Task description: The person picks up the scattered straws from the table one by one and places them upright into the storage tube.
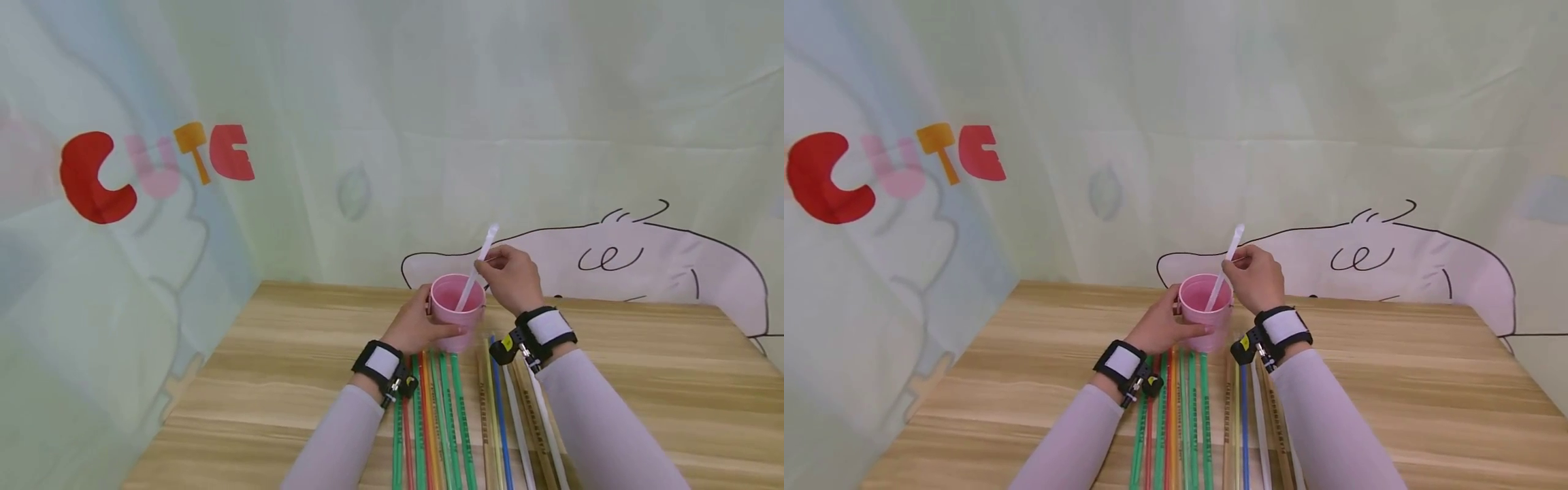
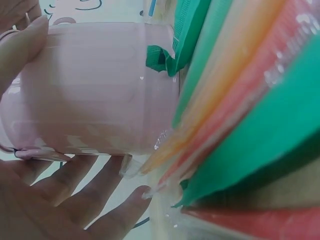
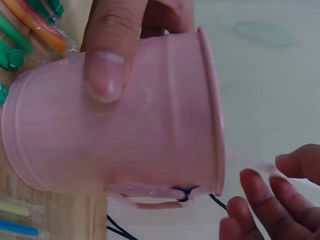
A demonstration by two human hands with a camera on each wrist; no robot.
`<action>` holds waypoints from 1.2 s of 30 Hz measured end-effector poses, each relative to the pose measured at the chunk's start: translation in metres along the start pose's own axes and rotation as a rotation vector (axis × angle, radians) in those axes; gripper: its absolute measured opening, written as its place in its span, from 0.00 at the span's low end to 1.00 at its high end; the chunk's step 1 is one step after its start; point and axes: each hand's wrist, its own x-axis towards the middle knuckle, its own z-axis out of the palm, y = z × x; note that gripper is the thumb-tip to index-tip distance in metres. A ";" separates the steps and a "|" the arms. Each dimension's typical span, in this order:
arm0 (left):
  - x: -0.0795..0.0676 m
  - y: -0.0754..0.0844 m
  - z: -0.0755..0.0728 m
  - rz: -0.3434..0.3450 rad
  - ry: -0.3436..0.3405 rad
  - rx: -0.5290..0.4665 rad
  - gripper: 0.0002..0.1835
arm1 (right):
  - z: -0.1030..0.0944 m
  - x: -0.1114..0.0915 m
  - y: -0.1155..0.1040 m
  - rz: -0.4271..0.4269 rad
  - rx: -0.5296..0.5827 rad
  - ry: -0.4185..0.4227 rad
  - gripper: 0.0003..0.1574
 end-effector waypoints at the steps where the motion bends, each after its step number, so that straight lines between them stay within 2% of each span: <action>1: 0.000 0.000 0.000 0.000 -0.002 0.004 0.50 | 0.001 0.000 0.001 -0.002 -0.017 -0.020 0.23; 6: 0.002 -0.003 0.000 -0.007 -0.005 0.014 0.51 | 0.000 -0.003 0.004 -0.006 -0.076 -0.131 0.33; 9: 0.003 -0.002 0.000 -0.014 -0.003 0.013 0.51 | -0.005 -0.008 0.005 -0.005 -0.075 -0.162 0.40; 15: 0.002 -0.001 0.001 -0.023 0.000 0.025 0.51 | -0.020 -0.024 0.008 -0.005 -0.016 -0.149 0.50; 23: 0.000 -0.002 0.000 -0.032 0.008 0.037 0.50 | -0.027 -0.049 0.019 -0.009 0.089 -0.149 0.54; 29: -0.002 -0.003 -0.001 -0.040 0.009 0.036 0.51 | -0.015 -0.051 0.034 -0.025 0.132 -0.199 0.56; 36: -0.001 -0.004 0.001 -0.033 0.003 0.048 0.50 | 0.012 -0.041 0.048 -0.083 0.100 -0.288 0.68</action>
